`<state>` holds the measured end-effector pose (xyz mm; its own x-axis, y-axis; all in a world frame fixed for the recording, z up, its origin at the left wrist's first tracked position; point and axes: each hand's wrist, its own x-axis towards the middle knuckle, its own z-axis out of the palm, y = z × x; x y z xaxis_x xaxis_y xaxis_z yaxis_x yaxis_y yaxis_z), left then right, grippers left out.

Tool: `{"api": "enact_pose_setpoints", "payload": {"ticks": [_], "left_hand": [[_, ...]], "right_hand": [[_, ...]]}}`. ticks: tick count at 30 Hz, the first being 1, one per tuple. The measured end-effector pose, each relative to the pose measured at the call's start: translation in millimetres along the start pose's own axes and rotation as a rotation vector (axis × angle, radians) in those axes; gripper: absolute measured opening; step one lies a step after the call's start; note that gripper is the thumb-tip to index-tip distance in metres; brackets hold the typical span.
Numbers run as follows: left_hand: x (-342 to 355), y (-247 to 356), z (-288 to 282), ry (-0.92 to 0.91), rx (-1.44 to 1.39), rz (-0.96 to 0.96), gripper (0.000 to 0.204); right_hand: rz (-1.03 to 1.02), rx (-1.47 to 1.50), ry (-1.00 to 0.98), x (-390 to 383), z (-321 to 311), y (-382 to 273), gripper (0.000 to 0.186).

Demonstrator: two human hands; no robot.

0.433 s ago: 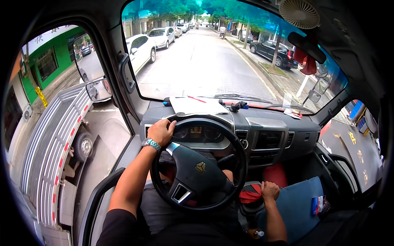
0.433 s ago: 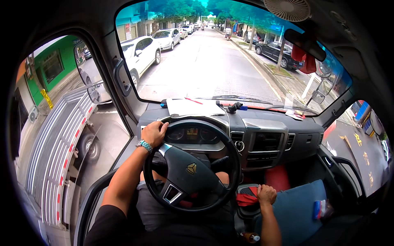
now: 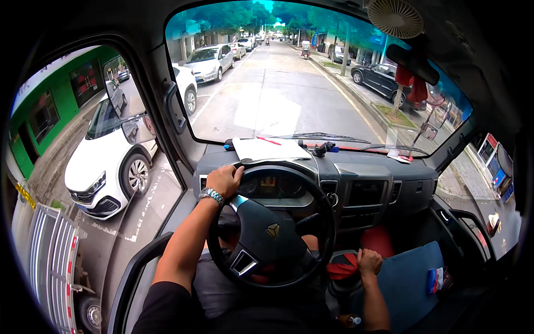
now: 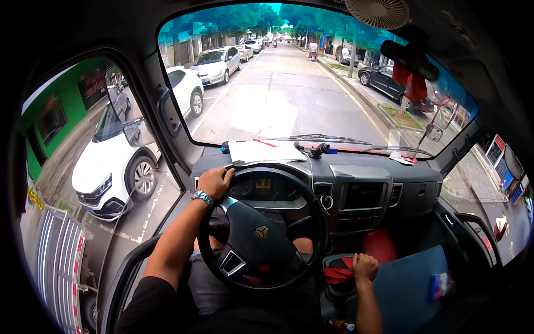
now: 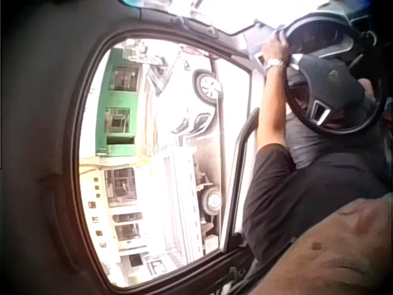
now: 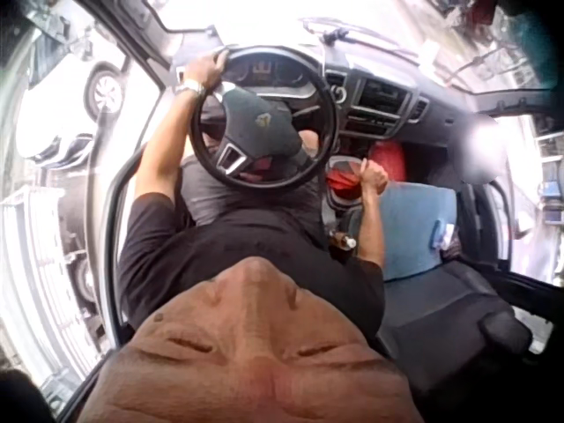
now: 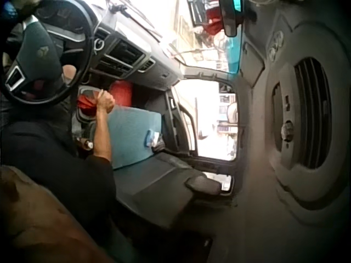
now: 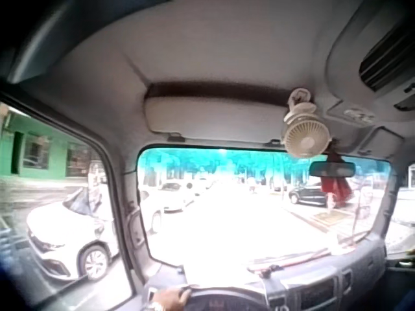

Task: The person drives a truck along a city street, turning the steering wheel and operating the gear shift.

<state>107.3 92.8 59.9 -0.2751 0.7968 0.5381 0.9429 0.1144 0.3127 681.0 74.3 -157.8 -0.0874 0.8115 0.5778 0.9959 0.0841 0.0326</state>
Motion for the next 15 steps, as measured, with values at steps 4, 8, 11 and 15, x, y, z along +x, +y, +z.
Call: {"api": "enact_pose_setpoints", "payload": {"ticks": [4, 8, 11, 15], "left_hand": [[2, -2, 7, 0.012, -0.012, 0.016, 0.047], [8, 7, 8, -0.009, 0.016, 0.033, 0.052], [12, 10, 7, -0.028, 0.030, 0.037, 0.050], [11, 9, 12, 0.031, 0.000, 0.033, 0.048]], "right_hand": [[0.011, -0.010, -0.011, -1, -1, -2, 0.032], [0.003, -0.012, -0.025, 2, 3, 3, 0.032], [-0.010, -0.006, -0.021, -1, 4, 8, 0.032], [0.018, -0.025, 0.026, 0, -2, 1, 0.032]]}}
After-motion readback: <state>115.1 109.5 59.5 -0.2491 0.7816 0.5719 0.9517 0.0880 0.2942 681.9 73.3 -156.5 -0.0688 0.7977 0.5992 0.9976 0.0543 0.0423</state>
